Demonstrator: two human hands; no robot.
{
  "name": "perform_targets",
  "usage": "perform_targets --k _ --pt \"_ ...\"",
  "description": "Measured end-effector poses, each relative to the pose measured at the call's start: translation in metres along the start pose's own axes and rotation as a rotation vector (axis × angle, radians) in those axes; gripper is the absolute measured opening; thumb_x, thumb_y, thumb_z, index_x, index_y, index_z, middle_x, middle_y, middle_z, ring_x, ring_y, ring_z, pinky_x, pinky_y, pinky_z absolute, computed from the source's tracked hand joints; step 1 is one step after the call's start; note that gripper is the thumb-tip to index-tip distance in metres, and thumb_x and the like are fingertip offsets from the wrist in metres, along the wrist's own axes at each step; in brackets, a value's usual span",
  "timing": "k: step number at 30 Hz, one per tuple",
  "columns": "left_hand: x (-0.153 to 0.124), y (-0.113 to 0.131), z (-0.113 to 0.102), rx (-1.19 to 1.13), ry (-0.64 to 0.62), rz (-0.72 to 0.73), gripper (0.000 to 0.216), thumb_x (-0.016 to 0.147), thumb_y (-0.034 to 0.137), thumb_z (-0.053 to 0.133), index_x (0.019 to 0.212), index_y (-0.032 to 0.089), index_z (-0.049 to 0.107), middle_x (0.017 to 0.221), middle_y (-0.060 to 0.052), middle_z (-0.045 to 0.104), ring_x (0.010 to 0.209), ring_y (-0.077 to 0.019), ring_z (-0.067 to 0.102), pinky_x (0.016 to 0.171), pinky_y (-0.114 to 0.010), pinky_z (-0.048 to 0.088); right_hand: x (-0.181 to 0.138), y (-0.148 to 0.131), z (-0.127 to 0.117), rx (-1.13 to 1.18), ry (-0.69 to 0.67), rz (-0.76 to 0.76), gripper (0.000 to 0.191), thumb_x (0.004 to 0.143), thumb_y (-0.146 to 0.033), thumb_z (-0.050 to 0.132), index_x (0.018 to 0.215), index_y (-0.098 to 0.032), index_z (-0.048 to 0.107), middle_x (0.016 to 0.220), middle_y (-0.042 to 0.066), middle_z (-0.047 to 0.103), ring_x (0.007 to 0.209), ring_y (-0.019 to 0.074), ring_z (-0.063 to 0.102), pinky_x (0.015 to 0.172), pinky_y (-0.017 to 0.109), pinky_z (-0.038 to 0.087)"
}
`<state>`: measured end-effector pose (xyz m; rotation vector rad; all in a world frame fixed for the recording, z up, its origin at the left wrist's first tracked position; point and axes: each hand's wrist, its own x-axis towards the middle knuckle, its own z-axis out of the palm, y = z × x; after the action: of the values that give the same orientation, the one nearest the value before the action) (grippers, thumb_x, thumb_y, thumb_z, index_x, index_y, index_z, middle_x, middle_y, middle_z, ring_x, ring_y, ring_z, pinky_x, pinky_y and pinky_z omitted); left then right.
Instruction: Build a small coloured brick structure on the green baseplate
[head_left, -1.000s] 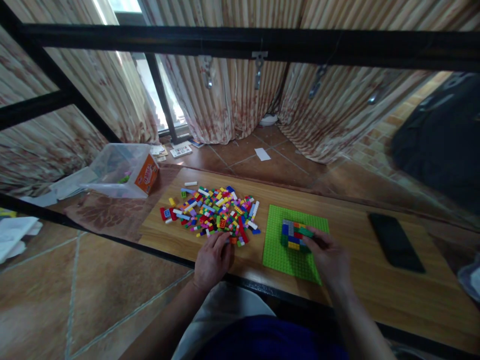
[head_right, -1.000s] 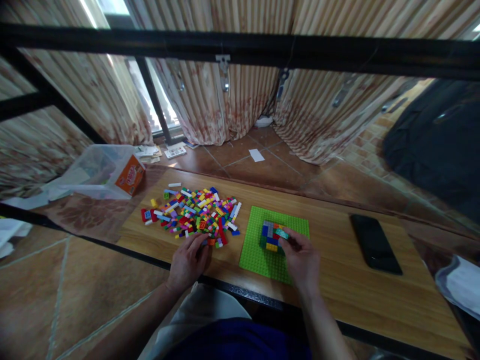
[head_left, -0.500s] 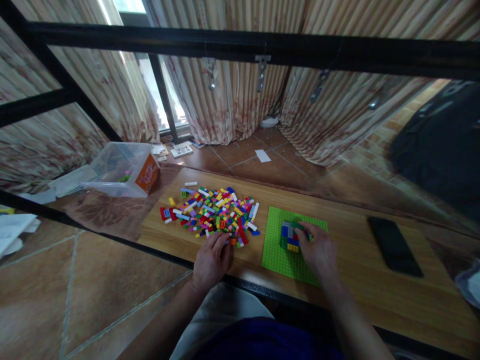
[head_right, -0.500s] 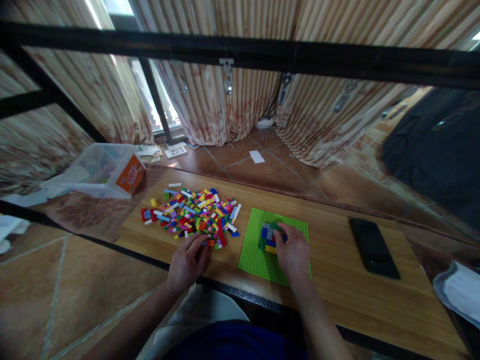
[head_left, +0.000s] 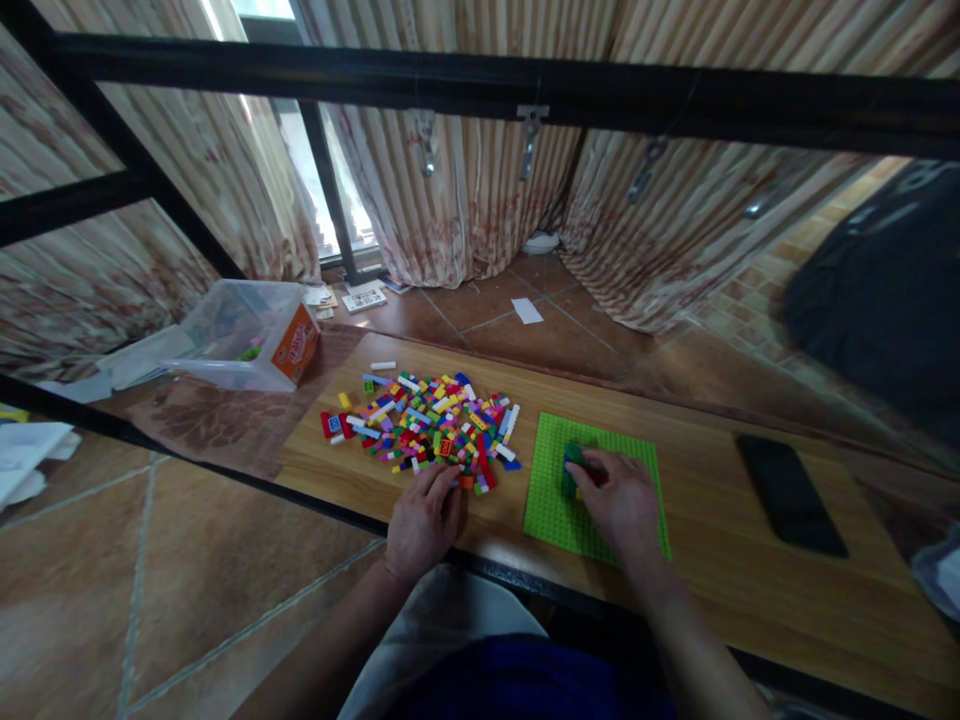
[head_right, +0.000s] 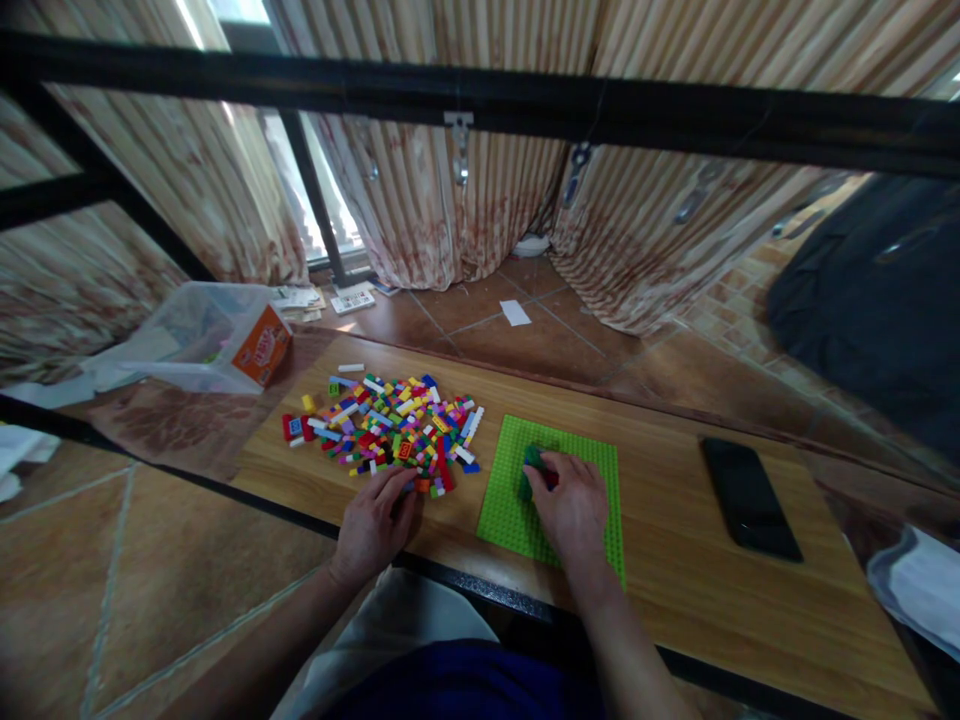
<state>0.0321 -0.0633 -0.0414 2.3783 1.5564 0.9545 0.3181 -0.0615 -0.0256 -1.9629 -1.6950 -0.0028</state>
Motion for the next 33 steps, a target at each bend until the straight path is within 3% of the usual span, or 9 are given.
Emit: perform_targets --k 4,9,17,33 --pt "0.000 0.001 -0.001 0.004 -0.003 0.003 0.027 0.093 0.021 0.051 0.119 0.019 0.060 0.111 -0.010 0.067 0.105 -0.0228 0.065 0.093 -0.037 0.057 0.006 0.004 -0.006 0.065 -0.054 -0.087 0.034 0.088 -0.041 0.052 0.111 -0.021 0.067 0.106 0.010 0.068 0.101 0.0272 0.057 0.092 0.046 0.045" --pt "0.001 0.001 -0.003 -0.003 -0.001 0.010 0.027 0.093 0.020 0.050 0.119 0.019 0.060 0.111 -0.010 0.067 0.107 -0.0229 0.065 0.093 -0.037 0.057 0.023 0.012 -0.009 0.087 -0.245 -0.265 0.041 0.087 -0.026 0.048 0.125 -0.027 0.063 0.132 0.009 0.056 0.120 0.0289 0.051 0.102 0.053 0.041" --pt "0.001 0.002 -0.001 -0.007 -0.009 0.002 0.026 0.094 0.021 0.051 0.118 0.019 0.060 0.112 -0.010 0.067 0.107 -0.0222 0.064 0.094 -0.036 0.056 0.035 0.025 -0.006 0.115 -0.312 -0.259 0.035 0.090 -0.036 0.049 0.115 -0.022 0.068 0.124 0.011 0.062 0.118 0.0293 0.053 0.104 0.051 0.042" --pt "-0.002 0.001 0.002 -0.029 -0.023 -0.023 0.028 0.094 0.023 0.051 0.120 0.020 0.059 0.114 -0.010 0.066 0.106 -0.0221 0.064 0.092 -0.037 0.057 0.037 0.026 -0.007 0.237 -0.366 -0.135 0.032 0.086 -0.044 0.054 0.110 -0.027 0.068 0.113 0.007 0.069 0.107 0.0267 0.061 0.096 0.050 0.046"
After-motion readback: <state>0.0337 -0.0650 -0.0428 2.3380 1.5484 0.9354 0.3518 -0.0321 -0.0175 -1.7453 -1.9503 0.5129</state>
